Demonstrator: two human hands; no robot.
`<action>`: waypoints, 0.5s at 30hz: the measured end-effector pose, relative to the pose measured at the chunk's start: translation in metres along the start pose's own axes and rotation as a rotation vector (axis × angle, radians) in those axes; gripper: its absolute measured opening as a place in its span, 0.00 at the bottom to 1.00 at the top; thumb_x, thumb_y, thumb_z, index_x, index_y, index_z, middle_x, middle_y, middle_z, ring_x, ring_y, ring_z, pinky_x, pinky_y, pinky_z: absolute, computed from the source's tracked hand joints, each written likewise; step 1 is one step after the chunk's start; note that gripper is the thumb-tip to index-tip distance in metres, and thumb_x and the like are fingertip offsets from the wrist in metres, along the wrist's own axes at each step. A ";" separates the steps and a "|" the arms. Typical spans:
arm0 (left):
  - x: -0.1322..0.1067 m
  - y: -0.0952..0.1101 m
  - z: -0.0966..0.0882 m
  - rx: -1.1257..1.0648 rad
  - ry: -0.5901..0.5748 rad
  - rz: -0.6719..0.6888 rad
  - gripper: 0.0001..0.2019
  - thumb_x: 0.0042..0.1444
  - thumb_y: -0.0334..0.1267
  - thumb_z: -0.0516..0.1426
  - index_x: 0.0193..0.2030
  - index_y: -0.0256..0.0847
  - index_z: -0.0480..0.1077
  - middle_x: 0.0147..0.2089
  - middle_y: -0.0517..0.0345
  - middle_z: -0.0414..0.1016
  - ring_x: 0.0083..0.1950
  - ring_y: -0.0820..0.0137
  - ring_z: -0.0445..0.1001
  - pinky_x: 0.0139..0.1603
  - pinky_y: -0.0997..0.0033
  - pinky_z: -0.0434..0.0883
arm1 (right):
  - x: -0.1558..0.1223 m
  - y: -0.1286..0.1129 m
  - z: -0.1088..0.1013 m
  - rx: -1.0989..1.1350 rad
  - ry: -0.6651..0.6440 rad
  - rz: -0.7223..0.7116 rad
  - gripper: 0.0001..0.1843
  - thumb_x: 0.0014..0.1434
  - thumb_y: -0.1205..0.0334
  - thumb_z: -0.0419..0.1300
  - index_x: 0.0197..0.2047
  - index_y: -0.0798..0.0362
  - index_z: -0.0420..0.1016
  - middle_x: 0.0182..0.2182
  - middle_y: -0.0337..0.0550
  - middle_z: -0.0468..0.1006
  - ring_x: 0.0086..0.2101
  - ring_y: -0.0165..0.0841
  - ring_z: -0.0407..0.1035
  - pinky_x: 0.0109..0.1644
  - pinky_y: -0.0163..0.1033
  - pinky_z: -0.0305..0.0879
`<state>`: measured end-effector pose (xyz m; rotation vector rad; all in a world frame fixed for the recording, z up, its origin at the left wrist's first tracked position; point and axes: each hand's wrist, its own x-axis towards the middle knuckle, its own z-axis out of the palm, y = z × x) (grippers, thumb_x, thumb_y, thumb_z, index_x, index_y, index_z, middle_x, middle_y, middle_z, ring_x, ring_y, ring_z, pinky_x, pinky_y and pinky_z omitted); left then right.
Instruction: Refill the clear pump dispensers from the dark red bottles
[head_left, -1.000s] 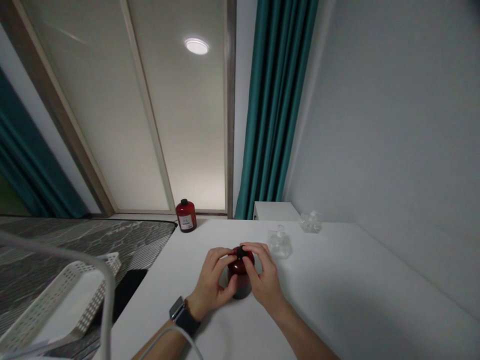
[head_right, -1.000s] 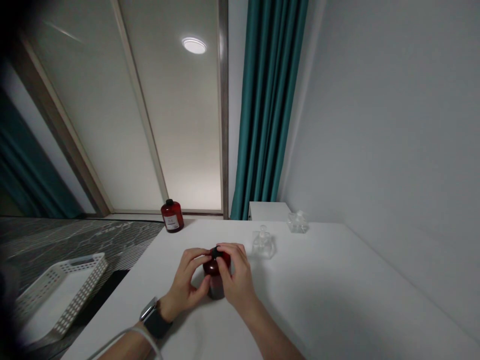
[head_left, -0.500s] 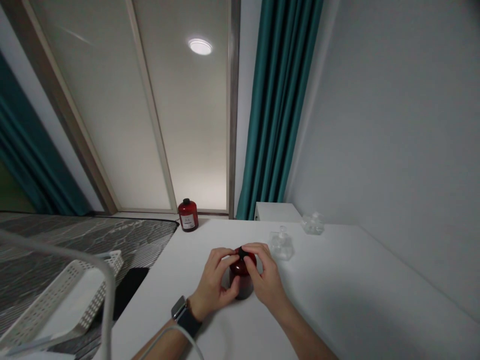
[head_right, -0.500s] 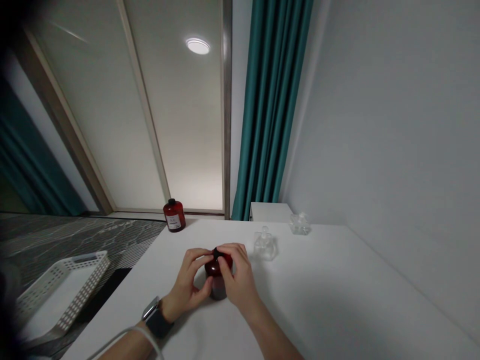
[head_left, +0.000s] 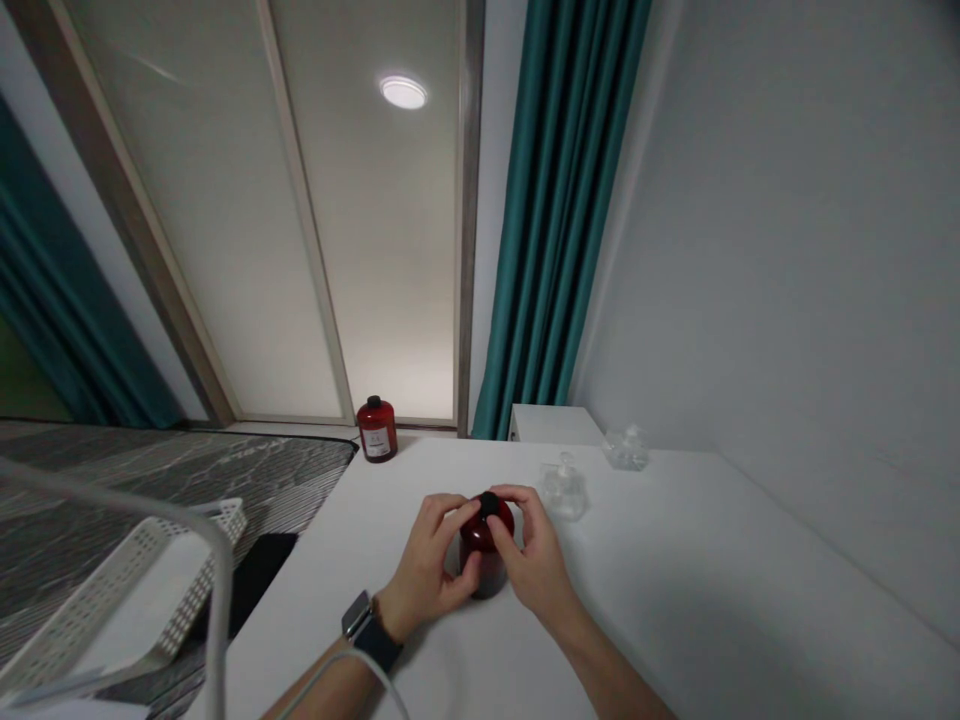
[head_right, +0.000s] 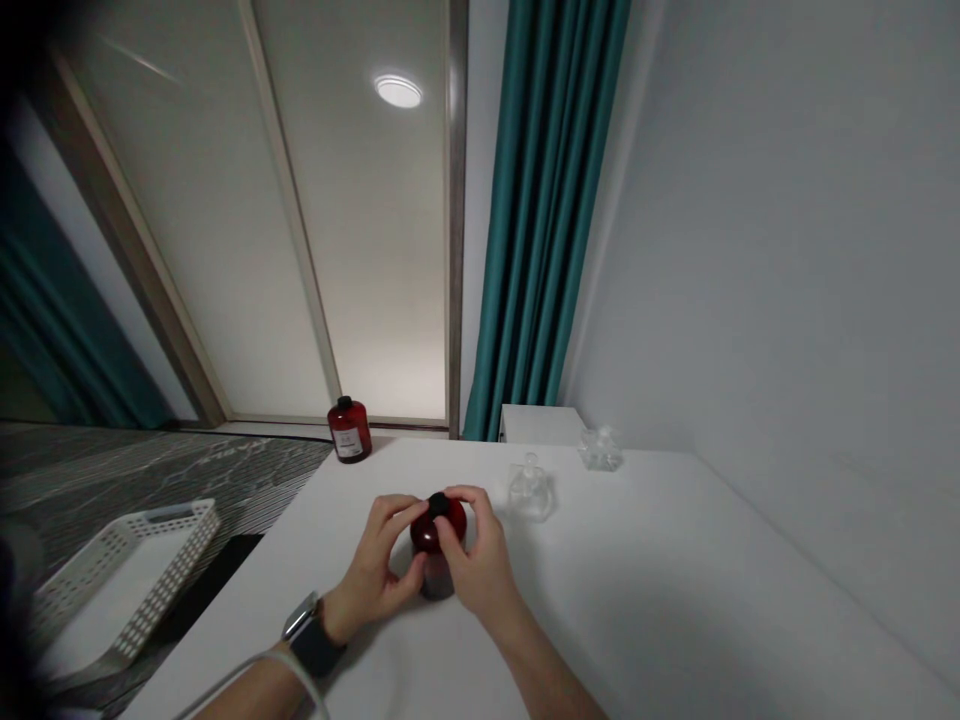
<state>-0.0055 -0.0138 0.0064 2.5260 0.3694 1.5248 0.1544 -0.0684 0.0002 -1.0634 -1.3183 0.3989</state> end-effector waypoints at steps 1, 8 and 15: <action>0.000 0.000 0.000 0.002 -0.005 -0.002 0.28 0.56 0.28 0.54 0.64 0.42 0.59 0.50 0.46 0.68 0.50 0.58 0.70 0.47 0.57 0.73 | 0.000 0.001 0.000 -0.007 0.013 0.004 0.14 0.62 0.65 0.59 0.51 0.47 0.70 0.46 0.43 0.75 0.49 0.37 0.70 0.58 0.46 0.65; -0.001 -0.001 0.001 0.004 -0.007 -0.012 0.27 0.56 0.28 0.55 0.64 0.41 0.60 0.51 0.46 0.68 0.50 0.58 0.69 0.48 0.57 0.73 | -0.002 0.004 0.000 0.038 -0.026 0.047 0.22 0.64 0.65 0.57 0.61 0.45 0.64 0.51 0.46 0.74 0.53 0.38 0.69 0.63 0.50 0.61; -0.001 0.000 0.000 0.003 -0.010 -0.010 0.26 0.56 0.28 0.55 0.63 0.41 0.60 0.51 0.46 0.67 0.51 0.58 0.68 0.48 0.57 0.73 | -0.003 0.005 -0.001 0.036 -0.035 0.053 0.24 0.64 0.63 0.57 0.62 0.45 0.63 0.51 0.46 0.74 0.54 0.38 0.69 0.64 0.51 0.61</action>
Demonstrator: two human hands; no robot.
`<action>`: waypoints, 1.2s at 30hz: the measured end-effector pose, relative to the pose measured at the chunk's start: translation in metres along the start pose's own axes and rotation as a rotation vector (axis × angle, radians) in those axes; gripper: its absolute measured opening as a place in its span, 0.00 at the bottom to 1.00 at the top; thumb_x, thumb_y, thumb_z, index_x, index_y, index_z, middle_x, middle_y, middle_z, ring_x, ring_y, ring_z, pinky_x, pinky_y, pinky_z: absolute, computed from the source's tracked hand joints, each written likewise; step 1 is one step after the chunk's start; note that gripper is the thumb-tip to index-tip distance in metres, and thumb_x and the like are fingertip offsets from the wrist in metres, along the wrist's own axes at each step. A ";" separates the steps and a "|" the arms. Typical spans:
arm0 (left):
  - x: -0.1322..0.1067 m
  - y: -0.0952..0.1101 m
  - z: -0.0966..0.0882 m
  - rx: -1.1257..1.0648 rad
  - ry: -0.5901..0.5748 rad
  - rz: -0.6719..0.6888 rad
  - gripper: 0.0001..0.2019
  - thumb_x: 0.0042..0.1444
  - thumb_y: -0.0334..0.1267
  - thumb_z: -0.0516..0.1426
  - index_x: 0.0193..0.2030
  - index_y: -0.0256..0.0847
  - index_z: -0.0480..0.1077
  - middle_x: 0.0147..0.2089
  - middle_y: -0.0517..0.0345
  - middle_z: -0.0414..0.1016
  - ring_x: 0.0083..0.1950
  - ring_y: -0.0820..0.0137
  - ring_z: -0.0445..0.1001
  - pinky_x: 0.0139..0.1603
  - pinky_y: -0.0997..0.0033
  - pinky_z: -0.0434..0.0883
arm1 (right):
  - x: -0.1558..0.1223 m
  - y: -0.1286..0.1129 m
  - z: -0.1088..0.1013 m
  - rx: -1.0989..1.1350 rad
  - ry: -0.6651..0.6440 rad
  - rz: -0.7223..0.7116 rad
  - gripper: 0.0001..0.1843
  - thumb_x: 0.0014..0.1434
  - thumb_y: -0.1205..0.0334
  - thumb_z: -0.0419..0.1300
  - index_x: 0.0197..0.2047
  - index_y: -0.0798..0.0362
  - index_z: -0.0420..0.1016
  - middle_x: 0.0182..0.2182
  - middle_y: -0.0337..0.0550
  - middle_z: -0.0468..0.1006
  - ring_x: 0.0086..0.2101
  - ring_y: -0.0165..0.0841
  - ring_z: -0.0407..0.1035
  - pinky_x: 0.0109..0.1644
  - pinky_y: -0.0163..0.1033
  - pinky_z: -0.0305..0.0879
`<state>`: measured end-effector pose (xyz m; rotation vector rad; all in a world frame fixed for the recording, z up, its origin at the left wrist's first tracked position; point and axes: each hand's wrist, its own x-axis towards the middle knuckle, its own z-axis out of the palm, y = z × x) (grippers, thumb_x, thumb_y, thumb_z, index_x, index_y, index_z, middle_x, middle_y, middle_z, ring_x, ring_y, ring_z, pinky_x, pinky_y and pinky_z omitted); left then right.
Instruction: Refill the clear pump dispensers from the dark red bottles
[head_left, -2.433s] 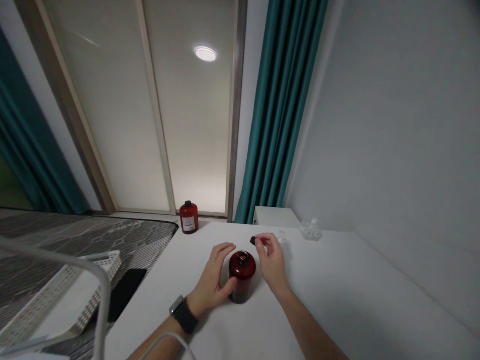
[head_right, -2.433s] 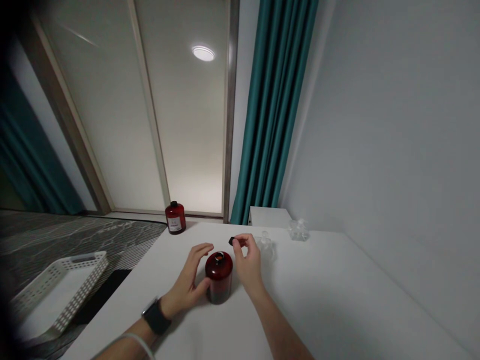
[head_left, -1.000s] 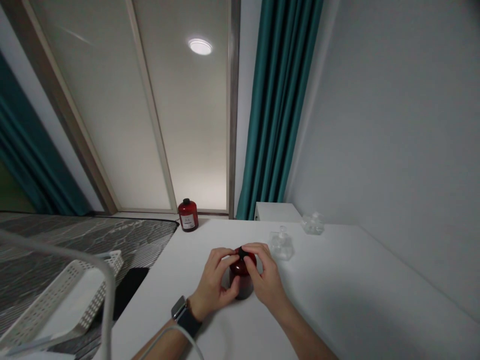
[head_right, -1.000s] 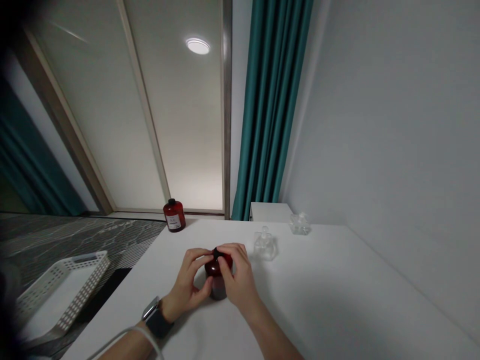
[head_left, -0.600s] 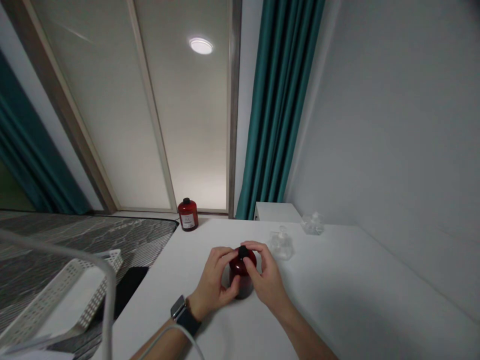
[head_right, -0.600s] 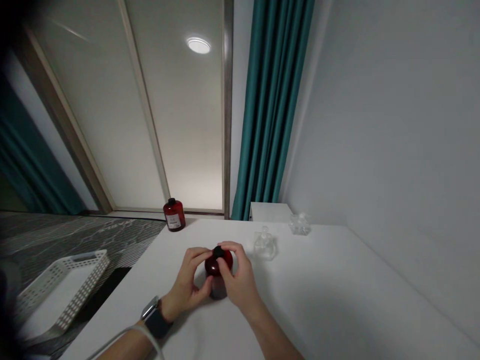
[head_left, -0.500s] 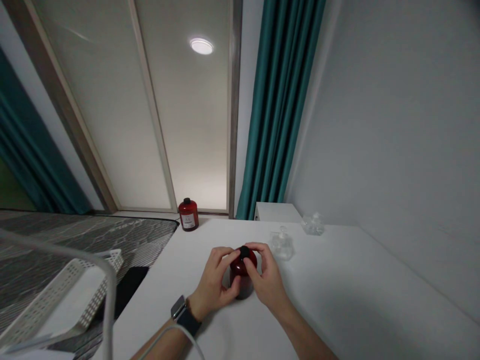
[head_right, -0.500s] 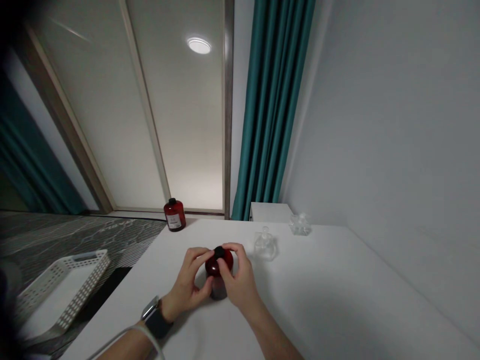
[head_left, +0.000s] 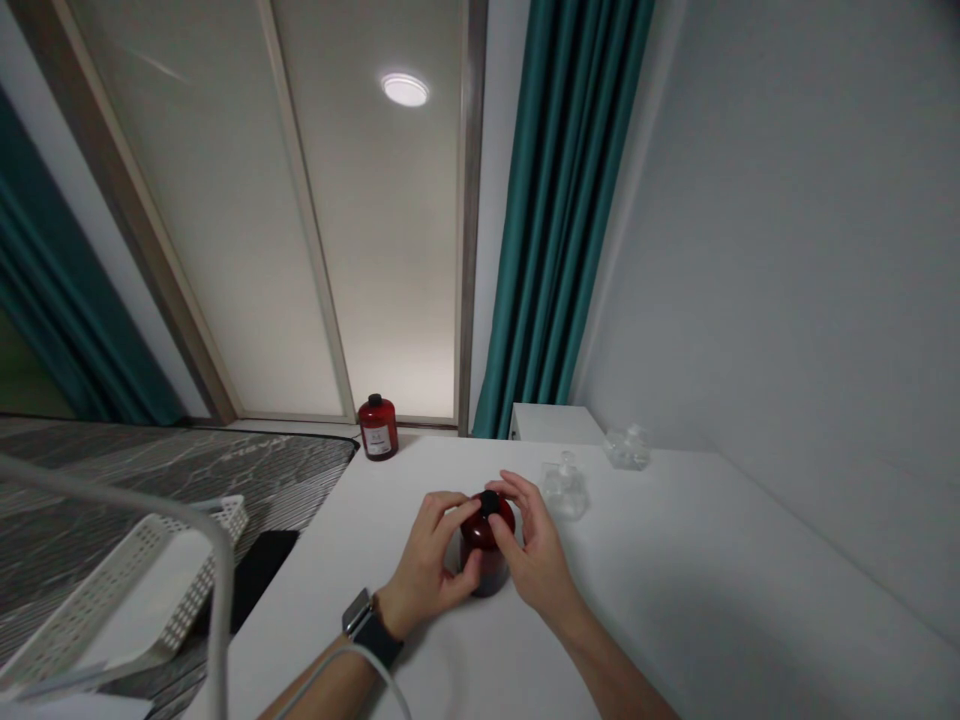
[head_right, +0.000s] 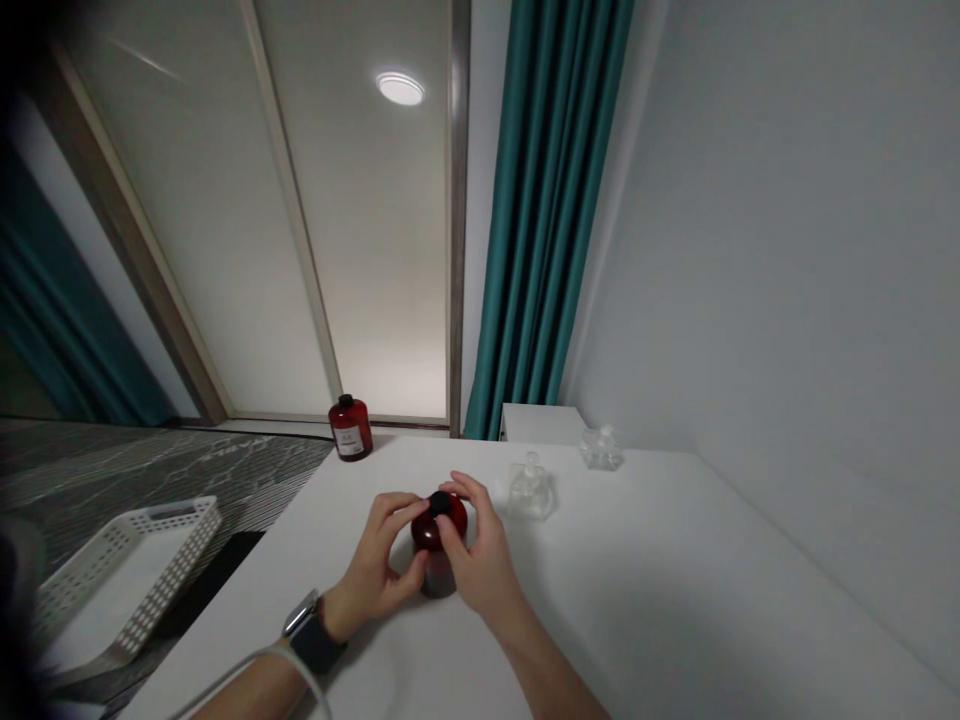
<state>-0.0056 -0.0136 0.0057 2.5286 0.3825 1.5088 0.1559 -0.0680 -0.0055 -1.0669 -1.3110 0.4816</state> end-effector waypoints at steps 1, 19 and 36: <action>0.000 0.000 0.000 -0.001 0.002 -0.002 0.26 0.56 0.28 0.55 0.63 0.41 0.60 0.51 0.46 0.68 0.51 0.58 0.69 0.48 0.57 0.73 | 0.000 0.000 0.000 -0.002 -0.003 0.003 0.24 0.64 0.63 0.57 0.63 0.45 0.62 0.51 0.46 0.74 0.54 0.38 0.69 0.64 0.51 0.61; 0.001 0.001 0.001 -0.021 0.005 -0.021 0.23 0.56 0.29 0.55 0.59 0.41 0.61 0.50 0.46 0.68 0.50 0.59 0.69 0.47 0.57 0.73 | 0.001 -0.003 -0.001 -0.015 -0.016 -0.005 0.23 0.64 0.64 0.57 0.61 0.46 0.65 0.52 0.47 0.75 0.54 0.38 0.69 0.64 0.50 0.61; 0.001 0.001 0.001 -0.004 0.014 -0.030 0.21 0.56 0.29 0.54 0.57 0.42 0.63 0.50 0.46 0.68 0.50 0.58 0.70 0.47 0.56 0.74 | 0.002 -0.004 -0.001 0.000 -0.019 -0.007 0.23 0.64 0.64 0.57 0.61 0.45 0.65 0.53 0.46 0.75 0.55 0.38 0.69 0.64 0.50 0.61</action>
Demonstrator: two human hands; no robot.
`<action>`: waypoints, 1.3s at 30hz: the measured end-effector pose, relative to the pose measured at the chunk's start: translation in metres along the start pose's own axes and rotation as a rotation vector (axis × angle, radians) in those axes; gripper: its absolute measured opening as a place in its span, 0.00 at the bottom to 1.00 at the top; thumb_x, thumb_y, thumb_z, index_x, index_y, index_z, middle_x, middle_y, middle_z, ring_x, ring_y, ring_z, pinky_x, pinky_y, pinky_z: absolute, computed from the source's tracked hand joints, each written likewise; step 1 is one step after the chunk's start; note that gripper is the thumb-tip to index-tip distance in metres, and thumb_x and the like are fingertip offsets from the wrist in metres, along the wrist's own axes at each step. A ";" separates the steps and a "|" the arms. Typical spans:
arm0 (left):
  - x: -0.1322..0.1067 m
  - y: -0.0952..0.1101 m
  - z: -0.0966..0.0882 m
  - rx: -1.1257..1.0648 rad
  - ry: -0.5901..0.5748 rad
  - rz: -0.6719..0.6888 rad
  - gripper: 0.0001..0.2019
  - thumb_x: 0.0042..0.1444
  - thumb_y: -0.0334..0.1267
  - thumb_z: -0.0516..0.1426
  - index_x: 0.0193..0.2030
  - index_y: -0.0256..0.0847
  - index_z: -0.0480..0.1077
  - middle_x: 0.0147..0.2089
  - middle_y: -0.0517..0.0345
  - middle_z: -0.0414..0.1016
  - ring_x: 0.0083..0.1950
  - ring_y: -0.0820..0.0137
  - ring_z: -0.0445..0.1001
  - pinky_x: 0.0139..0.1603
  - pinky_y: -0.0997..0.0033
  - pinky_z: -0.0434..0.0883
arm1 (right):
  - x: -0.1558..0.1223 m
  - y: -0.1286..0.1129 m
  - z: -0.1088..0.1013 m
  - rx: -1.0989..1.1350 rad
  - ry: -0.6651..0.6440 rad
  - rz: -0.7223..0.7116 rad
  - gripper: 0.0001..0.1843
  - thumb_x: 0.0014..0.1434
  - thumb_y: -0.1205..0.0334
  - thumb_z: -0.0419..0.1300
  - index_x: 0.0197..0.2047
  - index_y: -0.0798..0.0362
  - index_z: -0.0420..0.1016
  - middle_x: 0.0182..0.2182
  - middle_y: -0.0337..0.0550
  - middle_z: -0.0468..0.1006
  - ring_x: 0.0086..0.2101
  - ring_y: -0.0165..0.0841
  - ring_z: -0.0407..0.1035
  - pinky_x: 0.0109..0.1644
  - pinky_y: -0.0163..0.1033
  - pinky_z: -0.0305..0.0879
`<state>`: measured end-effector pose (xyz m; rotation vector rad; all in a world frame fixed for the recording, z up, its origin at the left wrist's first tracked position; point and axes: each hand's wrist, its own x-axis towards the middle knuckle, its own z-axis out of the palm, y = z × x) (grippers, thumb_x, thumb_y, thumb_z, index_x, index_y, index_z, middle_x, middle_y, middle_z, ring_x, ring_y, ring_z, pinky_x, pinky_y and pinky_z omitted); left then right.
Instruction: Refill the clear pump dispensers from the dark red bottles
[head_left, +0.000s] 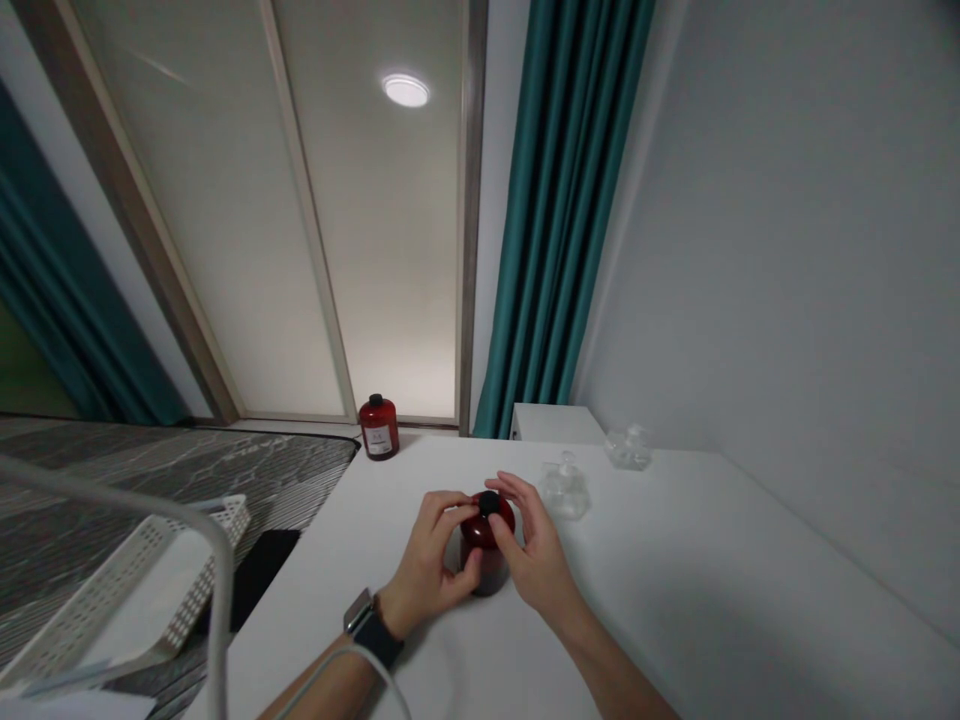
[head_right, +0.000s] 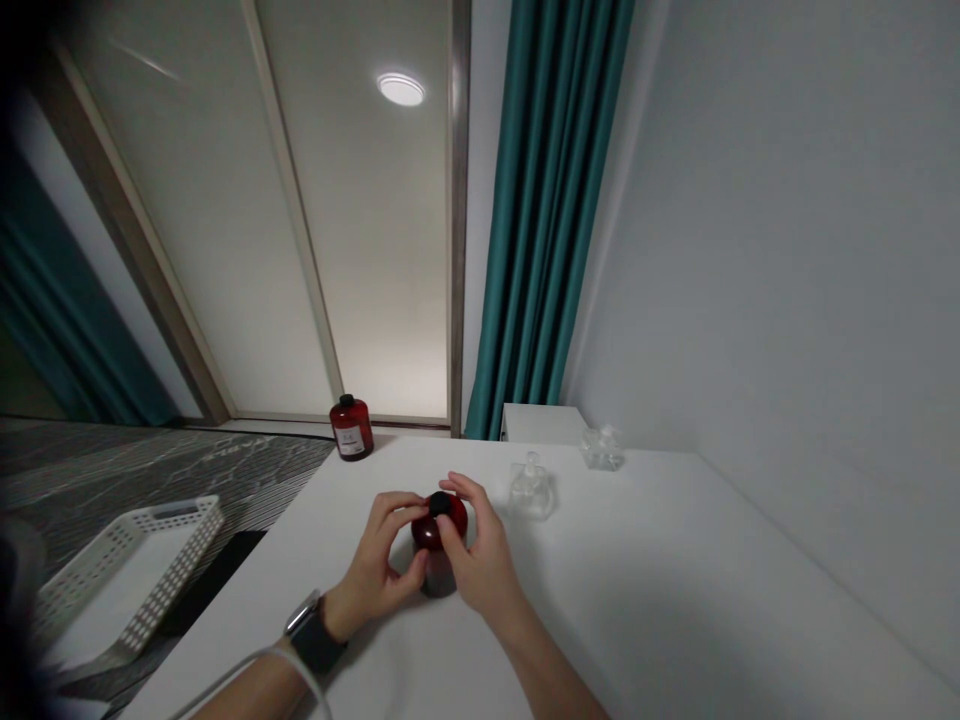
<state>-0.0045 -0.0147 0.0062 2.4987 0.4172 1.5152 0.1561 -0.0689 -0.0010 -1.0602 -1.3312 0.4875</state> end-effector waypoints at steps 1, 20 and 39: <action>0.000 0.000 0.000 0.000 0.000 -0.002 0.21 0.56 0.29 0.55 0.57 0.42 0.63 0.50 0.47 0.68 0.50 0.58 0.70 0.47 0.56 0.74 | 0.000 0.000 0.000 0.003 -0.006 0.003 0.23 0.64 0.64 0.57 0.61 0.45 0.65 0.53 0.46 0.75 0.55 0.38 0.69 0.65 0.50 0.61; 0.001 0.001 -0.001 0.001 0.005 -0.008 0.20 0.55 0.29 0.55 0.56 0.43 0.64 0.49 0.47 0.70 0.49 0.58 0.71 0.46 0.56 0.74 | 0.000 -0.001 -0.001 0.005 -0.013 0.016 0.23 0.64 0.63 0.58 0.61 0.46 0.66 0.52 0.47 0.76 0.53 0.39 0.71 0.64 0.51 0.63; 0.000 0.001 0.000 -0.009 0.009 -0.012 0.21 0.55 0.29 0.56 0.56 0.43 0.64 0.49 0.47 0.70 0.49 0.58 0.71 0.47 0.56 0.75 | 0.000 0.000 -0.001 0.026 -0.031 0.008 0.22 0.65 0.62 0.57 0.61 0.46 0.65 0.51 0.46 0.77 0.53 0.38 0.71 0.63 0.50 0.63</action>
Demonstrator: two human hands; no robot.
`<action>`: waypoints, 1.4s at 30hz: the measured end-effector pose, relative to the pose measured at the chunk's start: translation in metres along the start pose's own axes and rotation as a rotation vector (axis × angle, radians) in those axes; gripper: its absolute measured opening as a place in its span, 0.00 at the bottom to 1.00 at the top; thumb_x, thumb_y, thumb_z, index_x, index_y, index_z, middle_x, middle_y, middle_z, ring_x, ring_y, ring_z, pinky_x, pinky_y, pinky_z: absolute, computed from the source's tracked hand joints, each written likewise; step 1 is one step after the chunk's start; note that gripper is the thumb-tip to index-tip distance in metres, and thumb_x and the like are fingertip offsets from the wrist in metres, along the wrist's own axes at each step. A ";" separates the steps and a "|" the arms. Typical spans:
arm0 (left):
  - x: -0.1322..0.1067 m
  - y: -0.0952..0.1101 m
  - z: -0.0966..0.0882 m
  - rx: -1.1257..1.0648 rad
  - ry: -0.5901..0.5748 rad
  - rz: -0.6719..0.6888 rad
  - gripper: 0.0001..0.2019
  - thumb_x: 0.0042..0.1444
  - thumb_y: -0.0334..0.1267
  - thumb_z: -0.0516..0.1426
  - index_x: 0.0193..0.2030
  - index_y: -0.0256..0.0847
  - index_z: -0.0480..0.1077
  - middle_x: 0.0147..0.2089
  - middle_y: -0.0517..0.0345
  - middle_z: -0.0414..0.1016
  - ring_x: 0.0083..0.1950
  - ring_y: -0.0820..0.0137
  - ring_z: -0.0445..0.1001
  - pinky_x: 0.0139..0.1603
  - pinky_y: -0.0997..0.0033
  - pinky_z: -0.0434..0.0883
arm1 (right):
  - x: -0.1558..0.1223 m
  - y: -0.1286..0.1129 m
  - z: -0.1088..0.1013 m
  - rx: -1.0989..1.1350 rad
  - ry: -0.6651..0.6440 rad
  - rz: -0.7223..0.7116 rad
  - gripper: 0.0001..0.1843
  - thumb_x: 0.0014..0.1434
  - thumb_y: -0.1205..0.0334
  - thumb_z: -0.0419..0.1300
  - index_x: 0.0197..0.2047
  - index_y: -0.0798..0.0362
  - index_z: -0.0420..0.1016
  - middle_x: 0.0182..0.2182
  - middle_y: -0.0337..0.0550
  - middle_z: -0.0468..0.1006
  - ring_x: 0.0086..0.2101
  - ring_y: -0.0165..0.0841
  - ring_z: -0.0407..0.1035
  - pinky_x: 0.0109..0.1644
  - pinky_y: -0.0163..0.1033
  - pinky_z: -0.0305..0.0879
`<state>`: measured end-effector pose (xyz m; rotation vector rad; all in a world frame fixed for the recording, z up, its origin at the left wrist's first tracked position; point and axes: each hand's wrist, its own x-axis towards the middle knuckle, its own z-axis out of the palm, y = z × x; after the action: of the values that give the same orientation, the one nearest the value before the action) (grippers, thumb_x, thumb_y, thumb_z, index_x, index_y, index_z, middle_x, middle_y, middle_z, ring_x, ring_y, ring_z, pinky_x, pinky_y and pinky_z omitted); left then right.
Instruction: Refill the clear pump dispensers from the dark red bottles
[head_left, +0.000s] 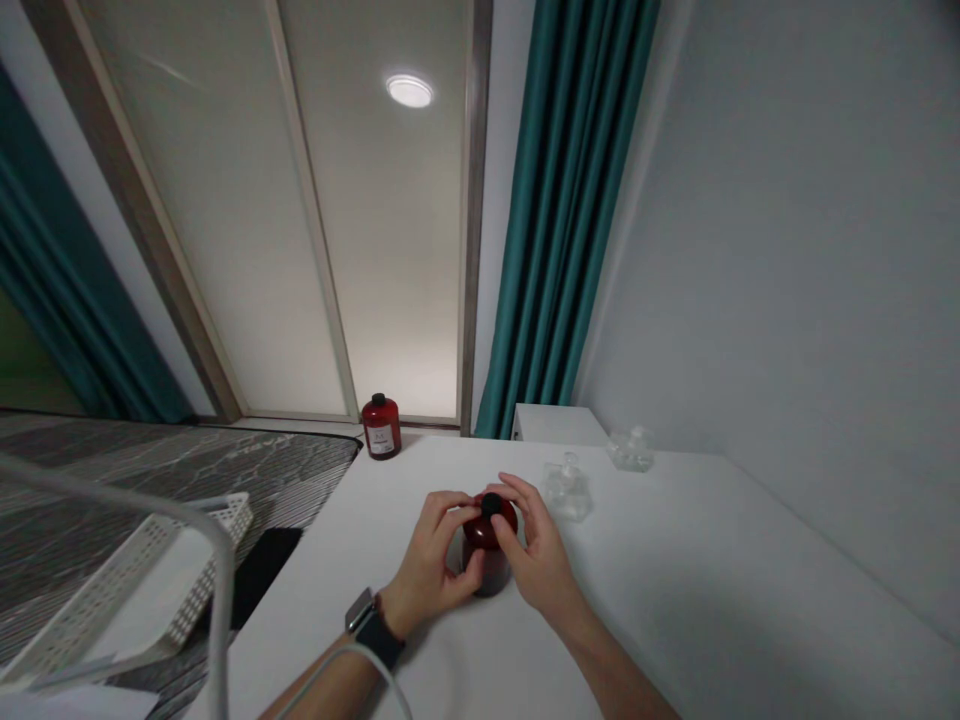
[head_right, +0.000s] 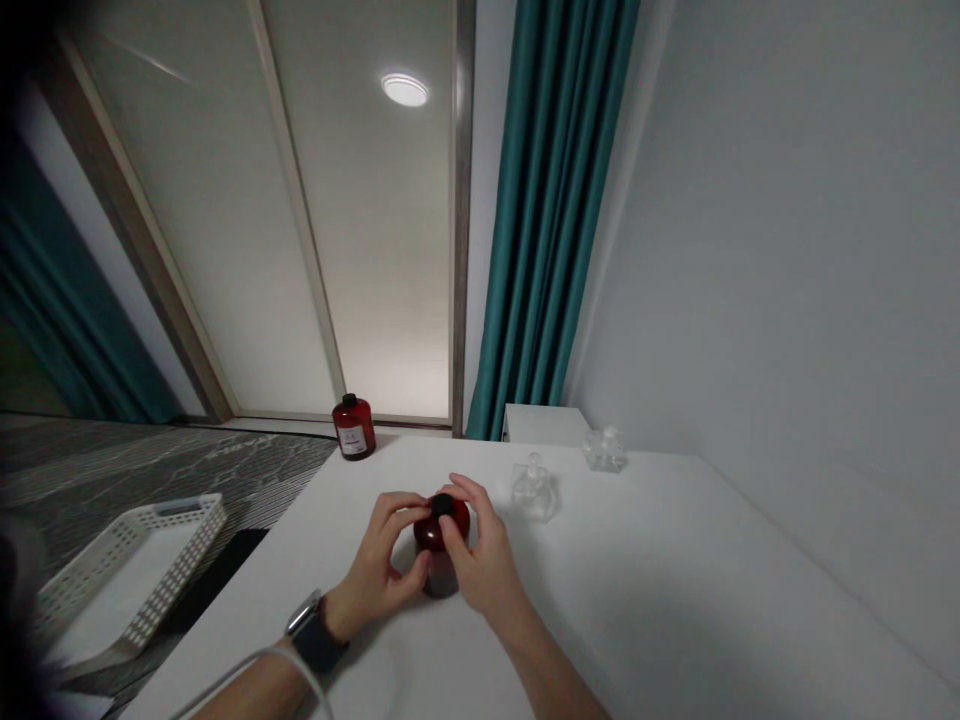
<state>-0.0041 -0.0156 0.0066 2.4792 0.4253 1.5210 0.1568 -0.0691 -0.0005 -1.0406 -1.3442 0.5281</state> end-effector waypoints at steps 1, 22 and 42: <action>0.000 0.000 0.000 0.002 -0.001 0.001 0.21 0.54 0.29 0.56 0.56 0.43 0.64 0.49 0.47 0.70 0.50 0.58 0.71 0.47 0.56 0.75 | 0.000 0.000 0.001 0.002 0.010 0.005 0.22 0.65 0.62 0.57 0.61 0.46 0.66 0.50 0.46 0.77 0.52 0.38 0.71 0.63 0.49 0.64; -0.003 -0.002 0.001 -0.053 -0.019 0.015 0.21 0.57 0.28 0.55 0.58 0.42 0.62 0.51 0.46 0.67 0.52 0.58 0.68 0.49 0.55 0.74 | 0.005 -0.005 0.006 0.203 0.005 0.059 0.21 0.65 0.53 0.59 0.59 0.46 0.64 0.46 0.43 0.78 0.48 0.36 0.74 0.57 0.42 0.68; -0.001 0.000 -0.003 -0.042 -0.094 0.072 0.24 0.57 0.24 0.53 0.61 0.40 0.59 0.54 0.44 0.64 0.54 0.58 0.65 0.52 0.55 0.70 | 0.004 -0.008 0.006 0.289 -0.010 0.086 0.18 0.64 0.52 0.61 0.54 0.45 0.62 0.44 0.42 0.79 0.47 0.36 0.74 0.55 0.42 0.68</action>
<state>-0.0069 -0.0163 0.0066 2.5470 0.2883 1.4166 0.1501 -0.0677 0.0083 -0.8605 -1.1934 0.7682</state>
